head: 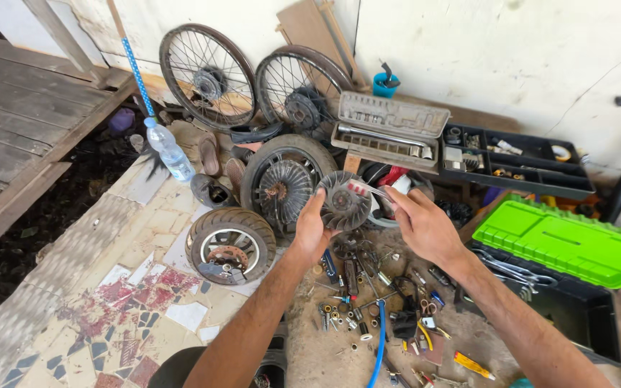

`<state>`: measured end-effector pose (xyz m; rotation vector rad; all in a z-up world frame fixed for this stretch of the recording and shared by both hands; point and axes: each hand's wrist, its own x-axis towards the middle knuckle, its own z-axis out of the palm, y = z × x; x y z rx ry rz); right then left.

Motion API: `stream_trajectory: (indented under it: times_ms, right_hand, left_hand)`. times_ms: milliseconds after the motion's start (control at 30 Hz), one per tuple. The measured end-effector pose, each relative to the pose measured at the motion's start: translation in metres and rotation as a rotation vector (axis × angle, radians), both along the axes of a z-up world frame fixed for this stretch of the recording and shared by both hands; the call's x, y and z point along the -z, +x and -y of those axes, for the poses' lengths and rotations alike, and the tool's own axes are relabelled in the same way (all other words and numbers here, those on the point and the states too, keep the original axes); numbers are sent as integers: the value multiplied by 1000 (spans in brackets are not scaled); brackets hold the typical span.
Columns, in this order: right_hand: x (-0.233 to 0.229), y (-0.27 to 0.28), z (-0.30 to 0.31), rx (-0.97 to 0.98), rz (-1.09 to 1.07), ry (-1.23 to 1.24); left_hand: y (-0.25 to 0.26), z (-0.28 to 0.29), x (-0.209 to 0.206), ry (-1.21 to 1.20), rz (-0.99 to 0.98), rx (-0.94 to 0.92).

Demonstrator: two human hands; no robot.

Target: The person handles a metal variator fan component by hand, using a screwdriver to pry between its fins. They then select small parts including a spring and metal clips from a green plastic toolbox while sitting on the floor surrounded by motorcycle wheels.

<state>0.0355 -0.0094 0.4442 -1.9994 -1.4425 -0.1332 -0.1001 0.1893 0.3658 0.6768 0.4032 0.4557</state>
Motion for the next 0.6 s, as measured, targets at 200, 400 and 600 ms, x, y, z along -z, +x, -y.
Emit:
stream_trajectory:
  times_ms: [200, 400, 600]
  right_hand:
    - [-42, -66, -7, -41, 271, 39]
    - [-50, -68, 0, 19, 410, -79]
    - [-69, -69, 27, 62, 592, -193]
  left_hand:
    - [-41, 9, -34, 91, 109, -18]
    - [-72, 6, -42, 81, -16, -70]
    - [-82, 7, -36, 597, 13, 20]
